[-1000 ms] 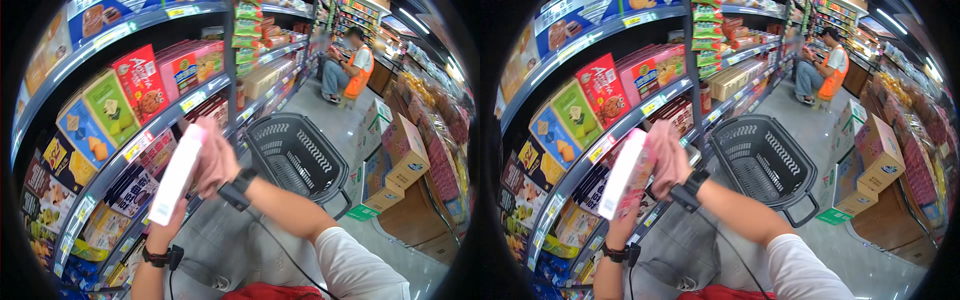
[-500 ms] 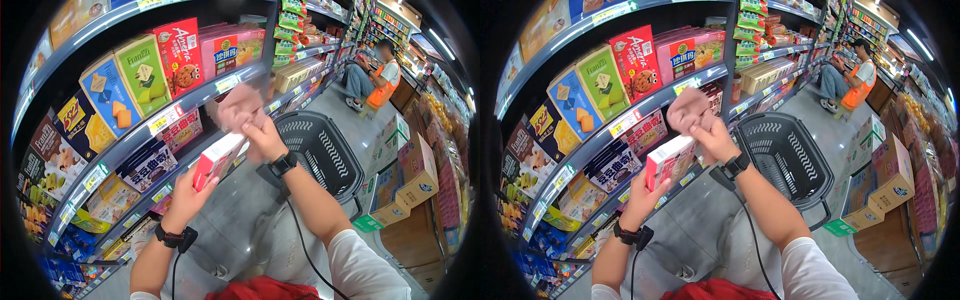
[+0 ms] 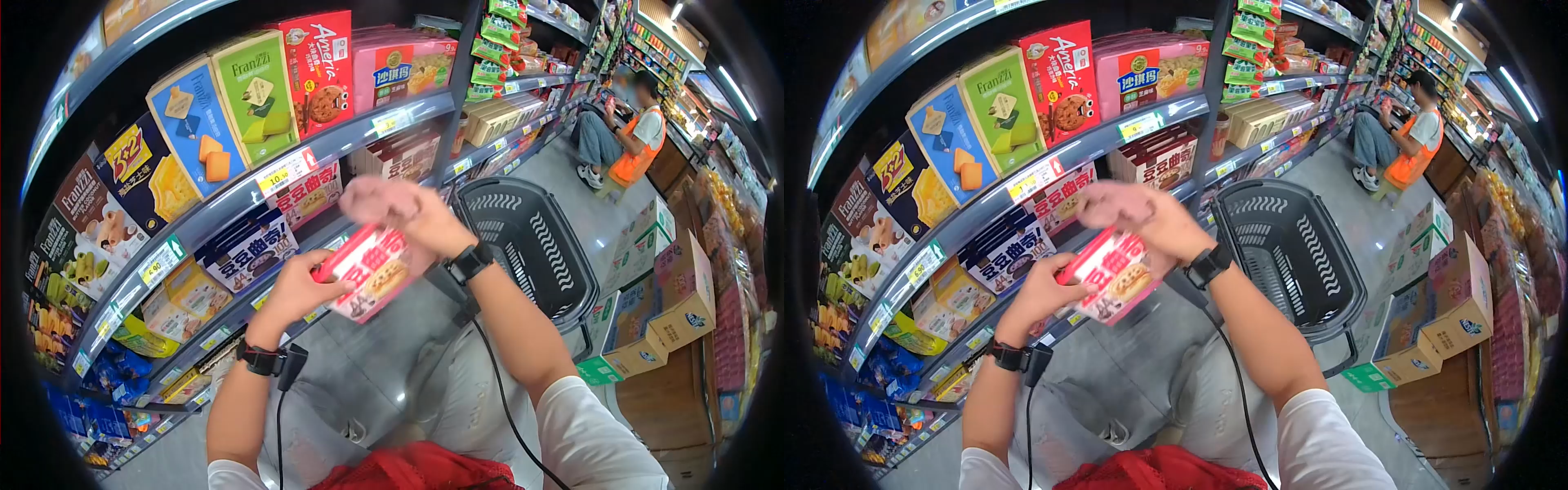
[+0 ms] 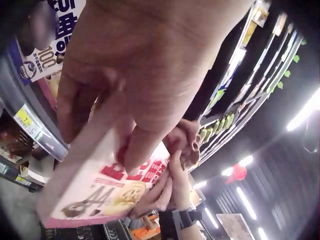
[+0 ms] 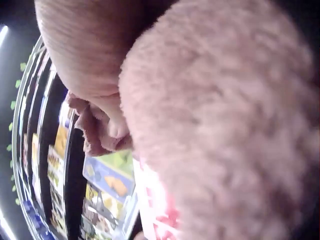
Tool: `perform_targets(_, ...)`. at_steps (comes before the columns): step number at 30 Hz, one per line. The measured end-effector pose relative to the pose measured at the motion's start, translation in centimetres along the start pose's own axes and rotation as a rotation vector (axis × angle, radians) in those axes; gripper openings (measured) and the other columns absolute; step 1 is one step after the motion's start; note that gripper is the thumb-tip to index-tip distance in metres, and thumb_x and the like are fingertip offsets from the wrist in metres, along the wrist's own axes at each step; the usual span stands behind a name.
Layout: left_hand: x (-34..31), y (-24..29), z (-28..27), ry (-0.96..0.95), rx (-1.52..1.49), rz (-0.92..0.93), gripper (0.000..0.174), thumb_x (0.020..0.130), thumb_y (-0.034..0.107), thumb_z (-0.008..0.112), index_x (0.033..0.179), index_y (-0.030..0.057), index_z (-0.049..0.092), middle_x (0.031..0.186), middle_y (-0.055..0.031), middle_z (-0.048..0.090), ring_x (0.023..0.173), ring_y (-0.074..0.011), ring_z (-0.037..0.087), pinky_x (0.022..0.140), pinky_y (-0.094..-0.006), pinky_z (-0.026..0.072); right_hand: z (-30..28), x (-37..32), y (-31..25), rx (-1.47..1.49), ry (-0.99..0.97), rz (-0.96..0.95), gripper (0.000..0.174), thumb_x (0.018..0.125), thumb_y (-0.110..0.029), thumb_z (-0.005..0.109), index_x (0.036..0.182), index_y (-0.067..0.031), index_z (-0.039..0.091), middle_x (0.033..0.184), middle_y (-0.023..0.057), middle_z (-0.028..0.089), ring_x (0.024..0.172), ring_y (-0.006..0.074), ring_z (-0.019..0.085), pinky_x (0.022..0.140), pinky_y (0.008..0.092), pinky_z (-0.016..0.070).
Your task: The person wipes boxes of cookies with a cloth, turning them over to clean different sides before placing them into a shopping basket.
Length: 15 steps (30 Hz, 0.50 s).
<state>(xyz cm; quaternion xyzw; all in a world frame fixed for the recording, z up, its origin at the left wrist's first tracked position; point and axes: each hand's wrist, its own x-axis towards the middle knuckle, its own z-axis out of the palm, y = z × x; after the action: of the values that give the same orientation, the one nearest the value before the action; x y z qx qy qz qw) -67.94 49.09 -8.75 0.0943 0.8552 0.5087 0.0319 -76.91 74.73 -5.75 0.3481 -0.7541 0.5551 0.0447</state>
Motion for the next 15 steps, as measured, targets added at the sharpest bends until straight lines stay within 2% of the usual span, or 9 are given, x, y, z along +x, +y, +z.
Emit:
perform_targets(1,0.1,-0.4,-0.4,-0.039,-0.009,-0.035,0.043,0.080,0.020,0.088,0.114,-0.0007,0.071,0.099,-0.0109,0.076,0.086,-0.0154,0.071,0.079,-0.0302,0.0559,-0.7,0.1,-0.2,0.237,0.080,0.111,0.039,0.093,-0.011,0.074,0.129,-0.0015,0.060,0.117,0.0044,0.069,0.105,0.0138,0.065,0.091,0.0315,0.0542)
perform_targets(2,0.2,-0.7,-0.5,-0.053,-0.279,-0.108,0.050,0.082,0.012,0.086,0.126,-0.0007,0.065,0.114,-0.0092,0.073,0.097,-0.0143,0.070,0.086,-0.0295,0.0561,-1.7,0.2,0.5,0.432,0.092,0.155,0.046,0.093,-0.011,0.075,0.135,-0.0018,0.057,0.120,0.0053,0.069,0.107,0.0131,0.064,0.092,0.0309,0.0539)
perform_targets(3,0.5,-0.9,-0.2,-0.025,-0.405,-0.074,0.051,0.083,0.010,0.085,0.128,-0.0008,0.062,0.116,-0.0093,0.072,0.099,-0.0141,0.070,0.087,-0.0299,0.0562,-2.4,0.2,1.0,0.628,0.102,0.200,0.053,0.093,-0.011,0.076,0.141,-0.0020,0.055,0.123,0.0063,0.069,0.109,0.0125,0.063,0.093,0.0303,0.0536)
perform_targets(6,1.2,-1.6,0.8,0.085,-0.652,0.051,0.048,0.087,0.005,0.081,0.129,-0.0020,0.058,0.121,-0.0097,0.069,0.107,-0.0127,0.067,0.094,-0.0309,0.0556,-2.0,-0.3,2.5,0.639,0.188,0.317,0.051,0.097,-0.015,0.073,0.142,-0.0014,0.053,0.121,0.0060,0.069,0.108,0.0123,0.064,0.094,0.0300,0.0530)
perform_targets(9,0.7,-1.2,1.6,0.258,-0.511,0.094,0.050,0.088,0.005,0.080,0.132,-0.0007,0.057,0.120,-0.0105,0.070,0.107,-0.0130,0.067,0.094,-0.0309,0.0555,-0.1,0.1,3.7,0.502,0.159,0.201,0.044,0.100,-0.016,0.069,0.140,-0.0028,0.056,0.122,0.0043,0.068,0.111,0.0117,0.063,0.096,0.0300,0.0513)
perform_targets(10,0.6,-0.8,1.5,0.242,-0.530,0.099,0.051,0.087,0.005,0.080,0.133,-0.0007,0.058,0.117,-0.0103,0.071,0.104,-0.0128,0.068,0.092,-0.0304,0.0554,-0.5,0.1,3.8,0.474,0.028,0.235,0.047,0.098,-0.023,0.071,0.138,-0.0017,0.058,0.123,0.0088,0.068,0.113,0.0167,0.063,0.099,0.0329,0.0490)
perform_targets(13,0.6,-0.9,1.4,0.230,-0.344,0.142,0.048,0.086,0.006,0.081,0.128,-0.0013,0.061,0.115,-0.0088,0.072,0.101,-0.0127,0.068,0.090,-0.0298,0.0552,-0.7,0.2,2.9,-0.353,-0.174,-0.043,0.052,0.092,-0.029,0.075,0.128,0.0047,0.059,0.111,0.0202,0.069,0.110,0.0329,0.064,0.095,0.0400,0.0508)
perform_targets(14,0.5,-0.8,1.8,0.262,-0.302,0.184,0.040,0.085,0.008,0.081,0.121,-0.0024,0.065,0.109,-0.0103,0.074,0.096,-0.0122,0.068,0.085,-0.0305,0.0557,0.7,-0.2,2.6,-0.234,-0.186,0.016,0.064,0.087,-0.035,0.078,0.133,0.0045,0.055,0.110,0.0270,0.066,0.110,0.0433,0.061,0.097,0.0442,0.0497)
perform_targets(15,0.4,-0.7,2.0,0.263,-0.207,0.175,0.040,0.085,0.009,0.082,0.119,-0.0026,0.066,0.104,-0.0117,0.074,0.093,-0.0131,0.069,0.082,-0.0315,0.0561,1.9,-0.4,1.8,-0.214,-0.219,-0.048,0.065,0.087,-0.034,0.078,0.134,0.0035,0.054,0.111,0.0264,0.066,0.111,0.0434,0.061,0.097,0.0447,0.0496)
